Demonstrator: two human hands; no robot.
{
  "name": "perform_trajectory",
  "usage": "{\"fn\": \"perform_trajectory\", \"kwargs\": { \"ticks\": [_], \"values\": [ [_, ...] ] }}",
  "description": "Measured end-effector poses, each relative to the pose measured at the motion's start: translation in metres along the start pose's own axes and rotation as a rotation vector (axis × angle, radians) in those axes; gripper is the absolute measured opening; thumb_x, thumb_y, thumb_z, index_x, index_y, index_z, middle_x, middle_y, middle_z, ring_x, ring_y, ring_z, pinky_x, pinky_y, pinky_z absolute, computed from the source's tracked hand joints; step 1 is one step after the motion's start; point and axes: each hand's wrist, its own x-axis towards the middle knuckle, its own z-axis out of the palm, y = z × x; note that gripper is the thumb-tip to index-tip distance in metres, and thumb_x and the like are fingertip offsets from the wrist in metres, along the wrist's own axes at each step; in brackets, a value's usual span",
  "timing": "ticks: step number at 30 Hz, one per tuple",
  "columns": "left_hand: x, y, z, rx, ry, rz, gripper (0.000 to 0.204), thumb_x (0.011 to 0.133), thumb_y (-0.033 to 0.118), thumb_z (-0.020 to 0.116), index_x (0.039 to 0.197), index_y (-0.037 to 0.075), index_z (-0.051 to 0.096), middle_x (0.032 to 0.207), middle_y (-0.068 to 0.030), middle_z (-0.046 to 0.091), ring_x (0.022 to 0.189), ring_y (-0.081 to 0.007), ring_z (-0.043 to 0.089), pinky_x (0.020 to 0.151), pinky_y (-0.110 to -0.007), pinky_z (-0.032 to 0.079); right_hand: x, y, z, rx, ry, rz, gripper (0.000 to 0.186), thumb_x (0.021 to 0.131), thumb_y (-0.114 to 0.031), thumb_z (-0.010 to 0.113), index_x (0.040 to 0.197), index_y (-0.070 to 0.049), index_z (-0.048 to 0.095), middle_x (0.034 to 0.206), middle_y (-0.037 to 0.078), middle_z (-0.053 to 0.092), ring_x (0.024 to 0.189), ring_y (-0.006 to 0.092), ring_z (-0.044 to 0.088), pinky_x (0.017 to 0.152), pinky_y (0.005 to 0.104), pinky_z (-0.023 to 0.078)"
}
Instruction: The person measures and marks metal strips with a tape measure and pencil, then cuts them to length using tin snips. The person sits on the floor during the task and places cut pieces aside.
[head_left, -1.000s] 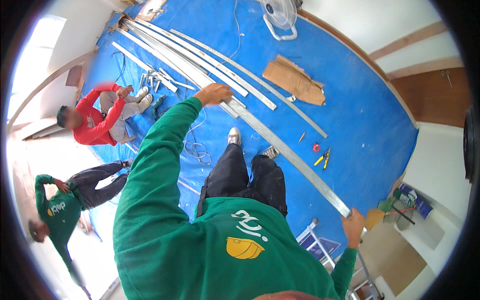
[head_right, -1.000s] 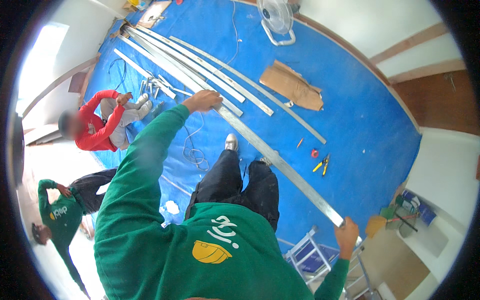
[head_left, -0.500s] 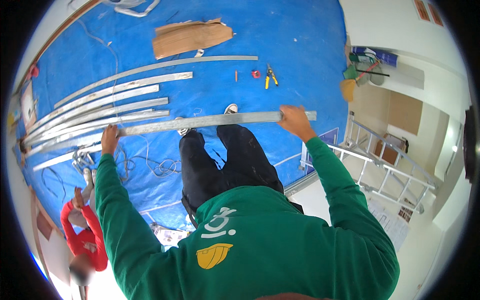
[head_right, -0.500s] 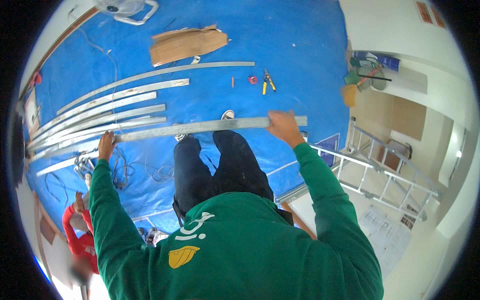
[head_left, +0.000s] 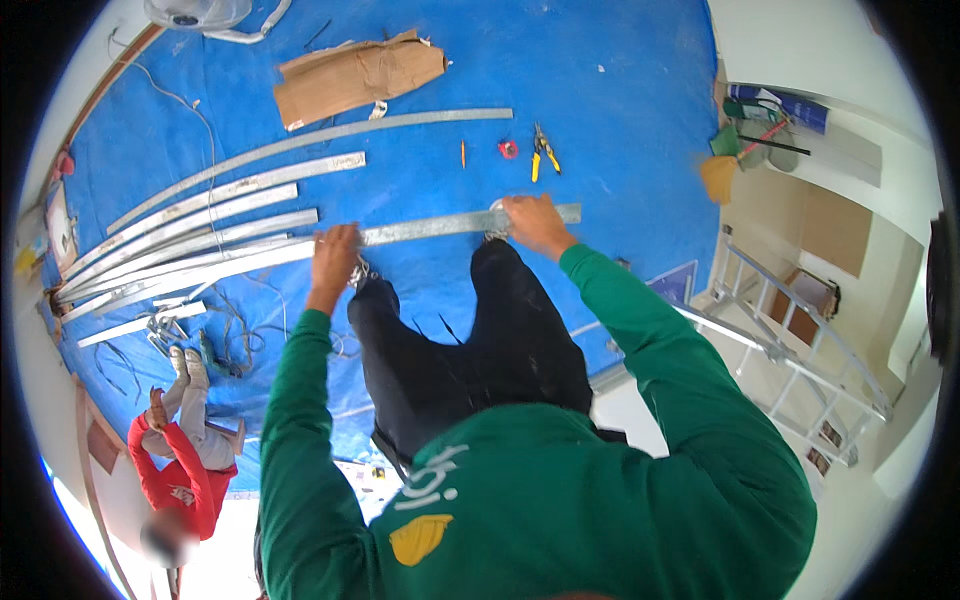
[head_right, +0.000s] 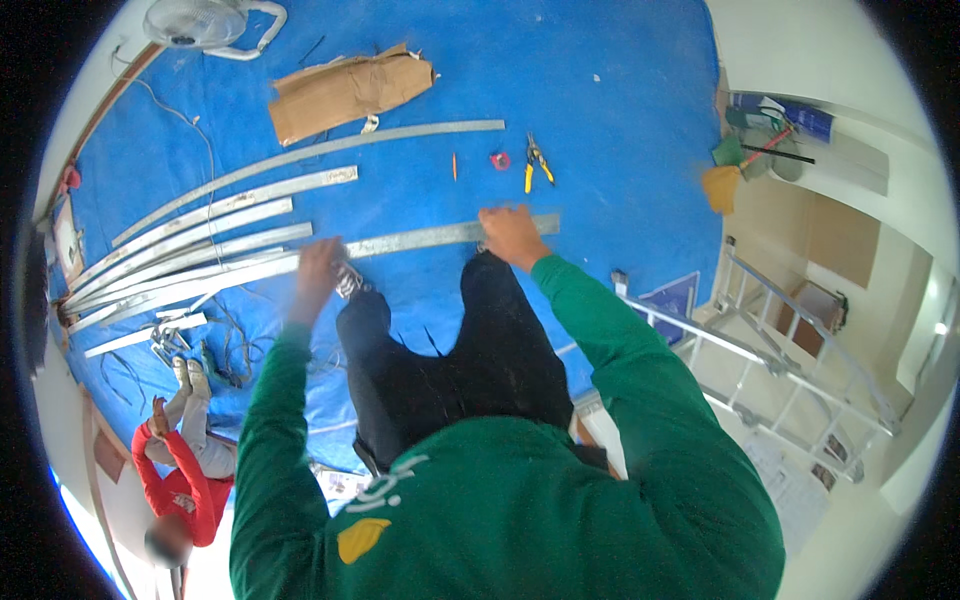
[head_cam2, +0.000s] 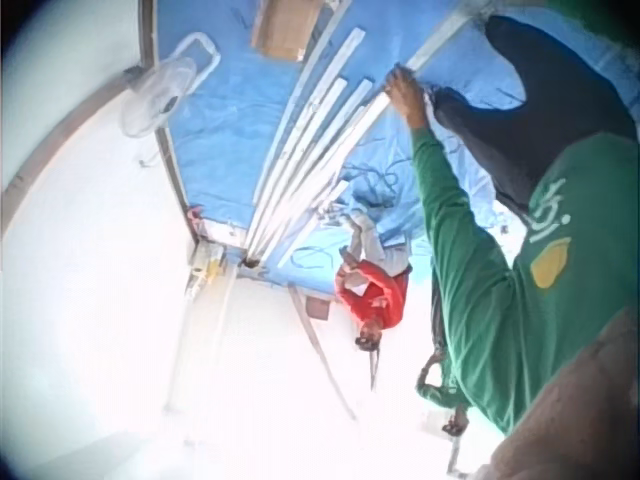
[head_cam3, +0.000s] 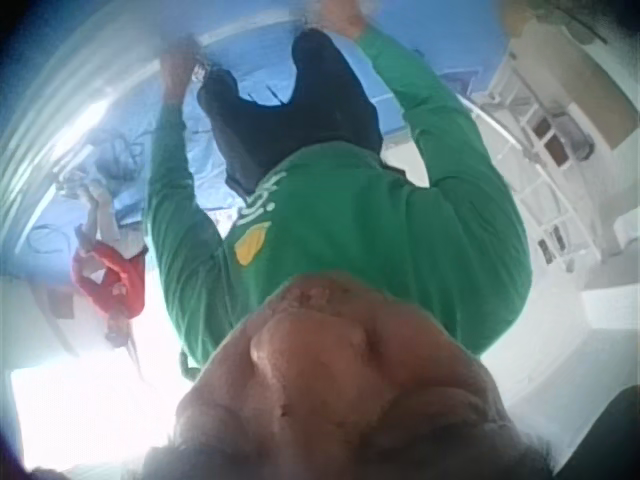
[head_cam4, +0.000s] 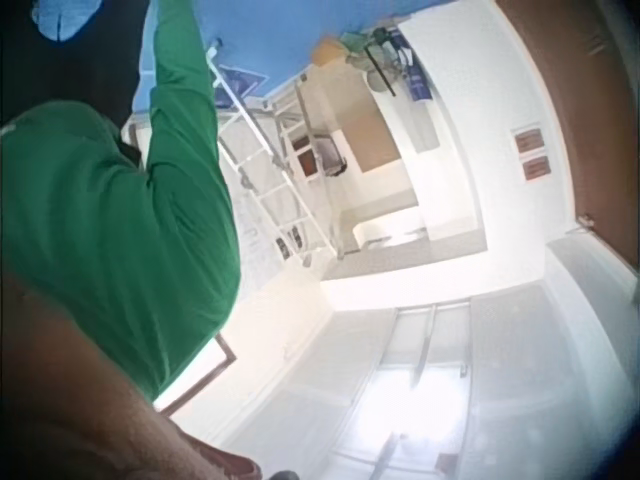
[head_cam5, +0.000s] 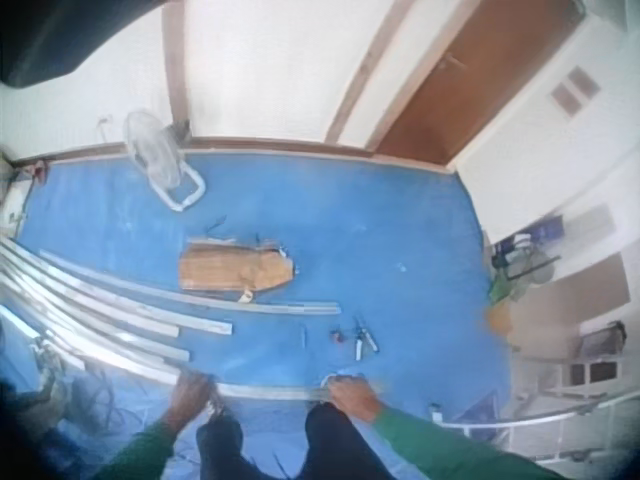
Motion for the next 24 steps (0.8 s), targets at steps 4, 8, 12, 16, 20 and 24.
{"fn": "perform_trajectory", "kwargs": {
  "ticks": [4,8,12,16,20,24],
  "values": [
    [0.070,0.050,0.055,0.005,-0.250,-0.051,0.053,0.085,0.010,0.079,0.135,0.016,0.064,0.116,-0.0098,0.070,0.116,-0.0358,0.068,0.105,-0.054,0.051,0.038,0.067,0.074,-0.004,-0.018,-0.049,0.026,0.087,-0.018,0.075,0.110,-0.008,0.066,0.103,0.015,0.076,0.102,0.0378,0.074,0.084,0.0589,0.050],
    [0.124,0.055,0.147,-0.044,-0.297,0.003,0.047,0.084,0.008,0.081,0.127,0.018,0.066,0.111,-0.0071,0.071,0.105,-0.0331,0.073,0.091,-0.051,0.058,0.087,0.157,0.151,-0.028,-0.146,-0.040,0.035,0.087,-0.025,0.077,0.114,-0.005,0.065,0.111,0.017,0.074,0.108,0.0383,0.072,0.090,0.0603,0.051],
    [0.169,0.049,0.266,0.015,-0.322,0.075,0.048,0.082,0.007,0.081,0.126,0.018,0.067,0.113,-0.0076,0.068,0.102,-0.0339,0.073,0.085,-0.049,0.060,0.135,0.231,0.215,0.176,-0.190,0.003,0.057,0.090,-0.039,0.078,0.129,-0.001,0.061,0.125,0.025,0.066,0.123,0.0449,0.064,0.098,0.0570,0.052],
    [0.188,0.042,0.370,0.045,-0.350,0.122,0.050,0.082,0.010,0.080,0.130,0.017,0.066,0.122,-0.0097,0.065,0.107,-0.0346,0.070,0.085,-0.049,0.061,0.196,0.275,0.281,0.304,0.063,0.225,0.085,0.089,-0.051,0.081,0.149,-0.001,0.049,0.136,0.028,0.059,0.130,0.0487,0.059,0.105,0.0597,0.051],
    [0.187,0.025,0.441,0.101,-0.275,0.312,0.045,0.087,0.013,0.076,0.131,0.015,0.068,0.123,-0.0104,0.066,0.113,-0.0328,0.068,0.086,-0.049,0.060,0.248,0.316,0.357,0.265,0.163,0.197,0.094,0.088,-0.052,0.082,0.157,-0.003,0.041,0.140,0.031,0.054,0.132,0.0520,0.056,0.106,0.0603,0.052],
    [0.200,0.000,0.471,-0.006,-0.146,0.451,0.048,0.095,0.022,0.067,0.142,0.012,0.064,0.126,-0.0115,0.068,0.118,-0.0344,0.067,0.100,-0.049,0.054,0.281,0.350,0.393,0.084,0.147,-0.056,0.065,0.095,-0.037,0.075,0.147,-0.002,0.056,0.147,0.026,0.059,0.137,0.0513,0.052,0.118,0.0561,0.043]
  ]
}}
